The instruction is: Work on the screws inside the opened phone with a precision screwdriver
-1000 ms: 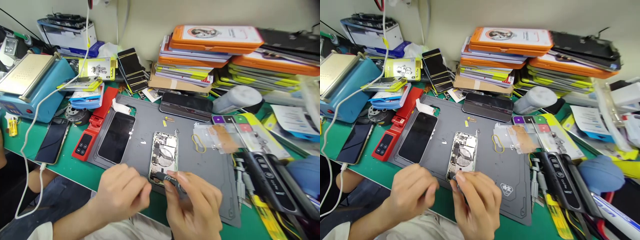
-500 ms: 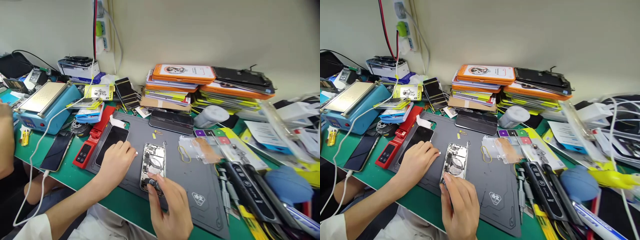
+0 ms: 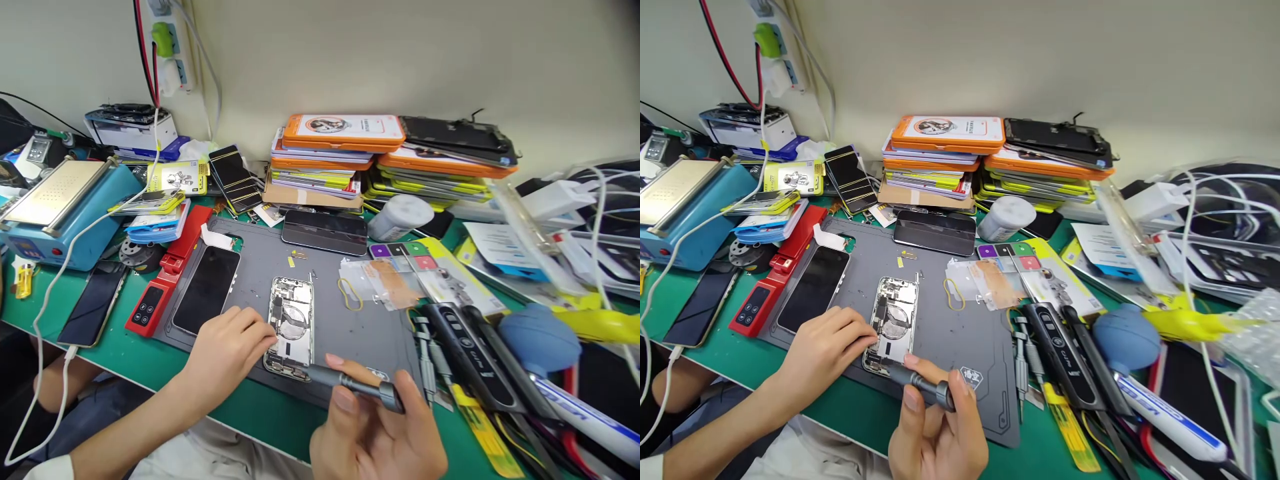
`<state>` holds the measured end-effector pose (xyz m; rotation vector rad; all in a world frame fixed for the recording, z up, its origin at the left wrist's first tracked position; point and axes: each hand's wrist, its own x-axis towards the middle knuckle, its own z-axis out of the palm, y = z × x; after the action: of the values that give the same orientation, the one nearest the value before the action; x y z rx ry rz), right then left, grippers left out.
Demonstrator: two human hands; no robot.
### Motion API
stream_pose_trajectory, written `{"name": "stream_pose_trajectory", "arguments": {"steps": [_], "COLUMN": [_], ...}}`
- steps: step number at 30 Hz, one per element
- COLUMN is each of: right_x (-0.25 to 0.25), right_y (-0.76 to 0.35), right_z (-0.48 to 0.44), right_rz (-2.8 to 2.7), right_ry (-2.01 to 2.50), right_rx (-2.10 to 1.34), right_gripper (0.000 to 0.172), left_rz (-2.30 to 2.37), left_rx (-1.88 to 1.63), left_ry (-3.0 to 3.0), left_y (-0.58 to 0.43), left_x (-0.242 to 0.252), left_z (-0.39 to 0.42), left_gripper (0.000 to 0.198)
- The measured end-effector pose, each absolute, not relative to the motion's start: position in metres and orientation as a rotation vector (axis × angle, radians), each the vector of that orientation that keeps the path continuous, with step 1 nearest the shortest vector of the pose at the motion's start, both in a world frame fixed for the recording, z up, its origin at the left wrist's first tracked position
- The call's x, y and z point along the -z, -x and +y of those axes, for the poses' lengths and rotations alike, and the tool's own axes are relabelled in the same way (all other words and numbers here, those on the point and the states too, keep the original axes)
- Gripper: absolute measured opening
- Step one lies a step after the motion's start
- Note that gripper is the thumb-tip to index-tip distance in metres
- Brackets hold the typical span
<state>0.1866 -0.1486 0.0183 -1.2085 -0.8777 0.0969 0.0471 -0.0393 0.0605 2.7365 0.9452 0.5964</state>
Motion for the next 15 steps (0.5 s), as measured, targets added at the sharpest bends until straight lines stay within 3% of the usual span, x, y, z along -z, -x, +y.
{"name": "stream_pose_trajectory", "arguments": {"steps": [10,15], "right_x": [-0.034,-0.041], "right_y": [-0.183,-0.178], "right_z": [-0.144,-0.138], "right_rz": [-0.825,-0.715], "right_ry": [1.313,1.328], "right_rx": [0.172,0.089], "right_gripper": [0.060,0.074], "left_rz": [0.976,1.005], "left_rx": [-0.669,-0.744], "left_ry": [-2.676,-2.630], "left_y": [-0.048,-0.047], "left_x": [-0.057,-0.052], "left_z": [-0.039,-0.041], "left_gripper": [0.007,0.008]}}
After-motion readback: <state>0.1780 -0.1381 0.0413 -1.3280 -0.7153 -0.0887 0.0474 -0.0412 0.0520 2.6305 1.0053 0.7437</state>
